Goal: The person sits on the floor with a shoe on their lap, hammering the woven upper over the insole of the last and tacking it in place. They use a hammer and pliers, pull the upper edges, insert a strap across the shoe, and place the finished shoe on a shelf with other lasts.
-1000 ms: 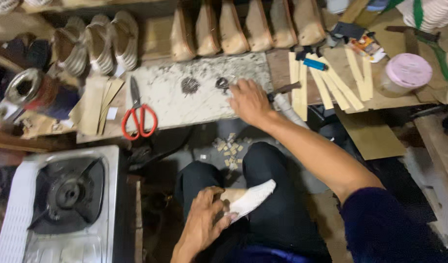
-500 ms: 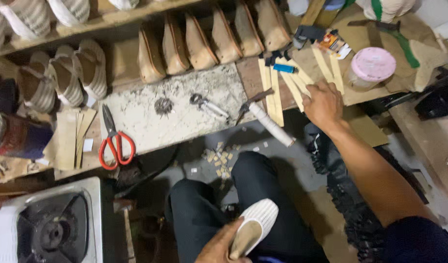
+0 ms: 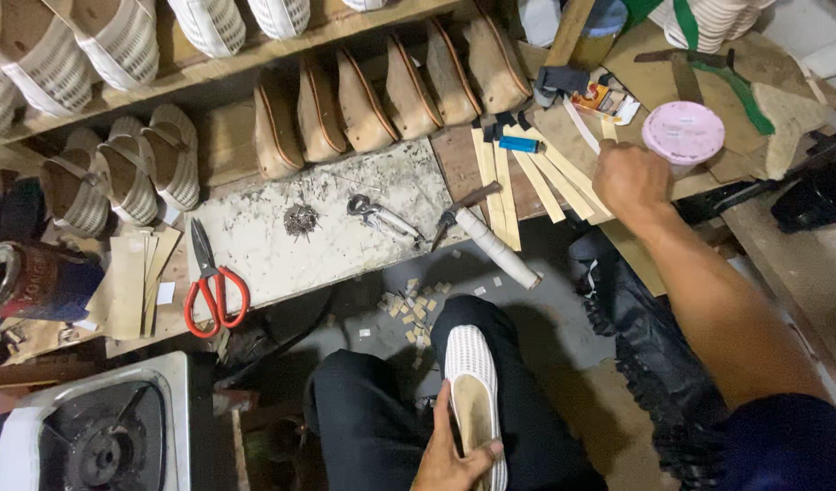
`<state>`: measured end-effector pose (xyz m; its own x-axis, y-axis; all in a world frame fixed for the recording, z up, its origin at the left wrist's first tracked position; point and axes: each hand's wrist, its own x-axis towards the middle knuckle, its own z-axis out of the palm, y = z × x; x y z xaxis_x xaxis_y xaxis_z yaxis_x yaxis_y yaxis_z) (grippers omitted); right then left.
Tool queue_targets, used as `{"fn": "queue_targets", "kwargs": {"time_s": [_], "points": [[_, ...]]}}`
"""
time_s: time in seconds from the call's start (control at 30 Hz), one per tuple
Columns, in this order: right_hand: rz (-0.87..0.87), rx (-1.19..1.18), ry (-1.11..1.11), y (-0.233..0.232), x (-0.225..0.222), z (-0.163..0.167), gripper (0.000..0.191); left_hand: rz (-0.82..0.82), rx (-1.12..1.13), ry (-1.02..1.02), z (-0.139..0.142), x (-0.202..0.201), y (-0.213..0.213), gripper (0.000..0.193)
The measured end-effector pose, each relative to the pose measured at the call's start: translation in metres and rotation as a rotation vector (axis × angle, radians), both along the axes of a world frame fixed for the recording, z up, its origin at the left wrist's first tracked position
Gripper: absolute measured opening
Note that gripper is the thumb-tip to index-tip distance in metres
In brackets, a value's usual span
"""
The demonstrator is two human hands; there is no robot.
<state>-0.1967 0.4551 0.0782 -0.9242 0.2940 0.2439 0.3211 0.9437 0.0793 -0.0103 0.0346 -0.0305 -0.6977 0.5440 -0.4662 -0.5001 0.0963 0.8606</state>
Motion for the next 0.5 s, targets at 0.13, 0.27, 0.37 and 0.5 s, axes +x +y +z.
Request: {"fn": "queue_targets", "kwargs": {"time_s": [0.13,0.27,0.37,0.5], "points": [[0.058,-0.502,0.394,0.009,0.001,0.001,0.03,-0.013,0.071,-0.003,0.005,0.0,0.003,0.128],[0.0,-1.139,0.549,0.005,0.022,-0.012,0.028,-0.12,-0.112,0.048,0.013,0.017,0.019,0.133],[0.027,-1.323,0.622,-0.016,0.06,-0.021,0.032,-0.173,-0.216,0.249,0.021,0.013,0.026,0.137],[0.067,-1.653,0.625,-0.07,0.12,-0.028,0.043,-0.193,-0.289,0.363,0.045,0.007,0.025,0.133]]}}
